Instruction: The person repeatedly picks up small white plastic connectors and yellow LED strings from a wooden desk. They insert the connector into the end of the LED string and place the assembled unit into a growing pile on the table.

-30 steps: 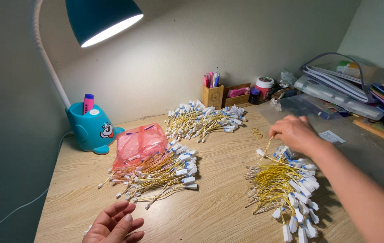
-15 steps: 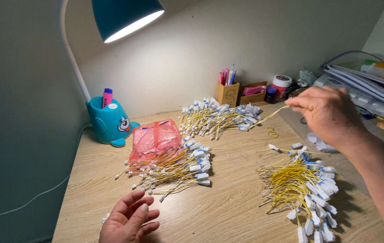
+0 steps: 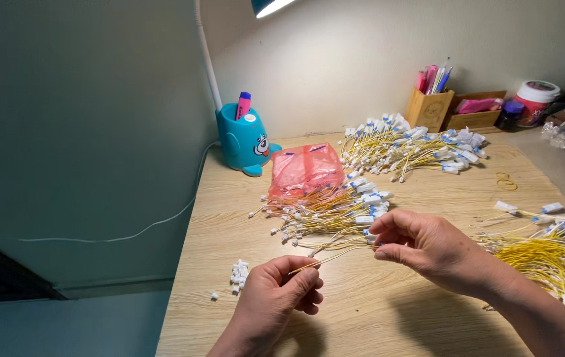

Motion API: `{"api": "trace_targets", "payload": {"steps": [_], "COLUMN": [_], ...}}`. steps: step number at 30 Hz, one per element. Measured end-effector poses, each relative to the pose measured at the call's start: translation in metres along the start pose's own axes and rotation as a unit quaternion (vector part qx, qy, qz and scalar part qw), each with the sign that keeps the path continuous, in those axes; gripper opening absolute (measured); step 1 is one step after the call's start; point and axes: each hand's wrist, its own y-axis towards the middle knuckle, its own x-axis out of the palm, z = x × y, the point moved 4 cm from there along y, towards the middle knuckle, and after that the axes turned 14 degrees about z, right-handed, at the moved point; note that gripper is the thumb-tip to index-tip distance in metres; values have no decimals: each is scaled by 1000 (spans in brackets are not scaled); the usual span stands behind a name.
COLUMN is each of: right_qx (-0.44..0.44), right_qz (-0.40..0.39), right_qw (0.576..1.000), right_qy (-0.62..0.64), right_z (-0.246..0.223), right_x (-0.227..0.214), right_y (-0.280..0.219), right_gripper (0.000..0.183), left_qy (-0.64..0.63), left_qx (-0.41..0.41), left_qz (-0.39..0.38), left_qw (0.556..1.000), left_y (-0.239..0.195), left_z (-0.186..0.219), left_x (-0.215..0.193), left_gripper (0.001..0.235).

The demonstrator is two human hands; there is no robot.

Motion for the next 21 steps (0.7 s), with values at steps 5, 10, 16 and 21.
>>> {"api": "trace_targets", "payload": {"steps": [5, 10, 16, 21], "right_qx": [49, 84, 139, 121], "right_qz": [-60, -67, -8, 8], "right_qw": [989, 969, 958, 964], "right_qy": [127, 221, 249, 238], "right_z": [28, 25, 39, 40], "right_x": [7, 3, -3, 2], "right_y": [0, -7, -7, -8], "right_gripper": [33, 36, 42, 40], "left_qy": [-7, -20, -73, -119], "left_qx": [4, -8, 7, -38], "left_qz": [35, 59, 75, 71], "left_qw": [999, 998, 994, 990], "left_y": [1, 2, 5, 5], "left_z": [3, 3, 2, 0], "left_x": [-3, -6, -7, -7], "left_gripper": [13, 17, 16, 23]}}
